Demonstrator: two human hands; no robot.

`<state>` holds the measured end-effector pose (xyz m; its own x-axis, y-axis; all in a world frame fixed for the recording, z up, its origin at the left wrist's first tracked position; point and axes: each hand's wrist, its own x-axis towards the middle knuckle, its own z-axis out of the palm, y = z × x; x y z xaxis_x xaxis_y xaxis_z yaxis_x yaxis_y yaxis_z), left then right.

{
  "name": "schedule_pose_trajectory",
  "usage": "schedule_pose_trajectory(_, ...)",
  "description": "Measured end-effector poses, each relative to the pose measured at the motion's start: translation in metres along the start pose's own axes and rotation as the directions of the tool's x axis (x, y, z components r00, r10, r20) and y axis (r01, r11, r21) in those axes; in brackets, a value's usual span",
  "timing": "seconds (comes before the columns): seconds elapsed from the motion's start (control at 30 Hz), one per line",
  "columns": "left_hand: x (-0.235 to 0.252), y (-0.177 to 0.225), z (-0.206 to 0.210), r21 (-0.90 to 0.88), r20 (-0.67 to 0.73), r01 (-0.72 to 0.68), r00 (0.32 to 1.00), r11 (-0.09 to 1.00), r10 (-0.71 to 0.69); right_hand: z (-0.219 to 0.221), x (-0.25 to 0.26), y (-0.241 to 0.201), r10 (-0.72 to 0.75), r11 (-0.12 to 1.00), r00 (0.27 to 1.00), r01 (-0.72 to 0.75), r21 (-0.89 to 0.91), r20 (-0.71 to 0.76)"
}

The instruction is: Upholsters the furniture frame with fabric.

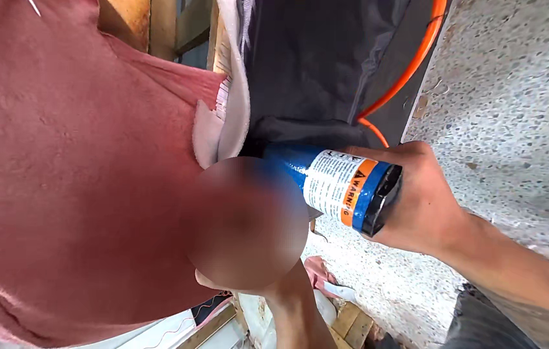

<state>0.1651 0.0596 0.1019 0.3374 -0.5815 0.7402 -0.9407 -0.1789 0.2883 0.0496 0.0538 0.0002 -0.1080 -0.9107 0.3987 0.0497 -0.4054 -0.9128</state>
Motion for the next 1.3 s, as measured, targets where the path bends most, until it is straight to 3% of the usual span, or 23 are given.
schedule_pose_trajectory(0.23, -0.001, -0.008, -0.014, -0.117, 0.172, -0.011, 0.985, 0.993, 0.031, -0.004, 0.000, 0.001, -0.002, 1.000, 1.000, 0.002, 0.005, 0.031)
schedule_pose_trajectory(0.57, -0.002, -0.013, -0.012, -0.126, 0.045, 0.020, 0.999, 0.992, -0.015, 0.008, -0.011, -0.003, -0.004, 0.998, 0.998, 0.008, -0.064, 0.068)
schedule_pose_trajectory(0.63, 0.001, -0.014, -0.022, -0.128, 0.115, -0.010, 0.993, 0.992, 0.025, 0.011, -0.013, -0.006, 0.017, 0.995, 0.998, -0.010, -0.097, 0.065)
schedule_pose_trajectory(0.7, 0.009, -0.014, -0.033, -0.202, 0.184, -0.164, 0.962, 0.966, 0.201, 0.006, -0.013, -0.007, 0.012, 0.995, 0.998, -0.006, -0.096, 0.063)
schedule_pose_trajectory(0.77, 0.028, -0.007, -0.043, -0.223, 0.260, -0.448, 0.829, 0.866, 0.495, -0.009, -0.015, -0.001, 0.002, 0.997, 0.998, 0.003, -0.077, 0.056)
schedule_pose_trajectory(0.83, 0.054, 0.011, -0.045, -0.173, 0.349, -0.730, 0.583, 0.662, 0.734, -0.033, -0.026, 0.007, 0.036, 0.996, 0.999, -0.034, -0.088, 0.028)
schedule_pose_trajectory(0.87, 0.066, 0.023, -0.044, -0.134, 0.425, -0.828, 0.449, 0.545, 0.786, -0.047, -0.033, 0.012, 0.062, 0.991, 0.998, -0.060, -0.117, 0.013)
schedule_pose_trajectory(0.93, 0.084, 0.045, -0.031, -0.065, 0.601, -0.953, 0.200, 0.297, 0.774, -0.070, -0.048, 0.021, 0.120, 0.976, 0.993, -0.120, -0.180, -0.012)
schedule_pose_trajectory(1.0, 0.094, 0.059, -0.012, -0.036, 0.762, -0.994, 0.038, 0.101, 0.646, -0.086, -0.061, 0.026, 0.152, 0.962, 0.987, -0.159, -0.224, -0.047)
schedule_pose_trajectory(1.07, 0.097, 0.060, 0.007, -0.034, 0.834, -0.999, -0.025, 0.007, 0.551, -0.095, -0.070, 0.028, 0.200, 0.936, 0.974, -0.221, -0.275, -0.102)
schedule_pose_trajectory(1.13, 0.096, 0.059, 0.013, -0.039, 0.836, -0.997, -0.069, -0.068, 0.544, -0.100, -0.077, 0.026, 0.263, 0.908, 0.955, -0.293, -0.300, -0.137)
schedule_pose_trajectory(1.3, 0.099, 0.064, 0.011, -0.145, 0.860, -0.984, -0.176, -0.101, 0.479, -0.117, -0.092, 0.024, 0.304, 0.893, 0.941, -0.336, -0.301, -0.148)
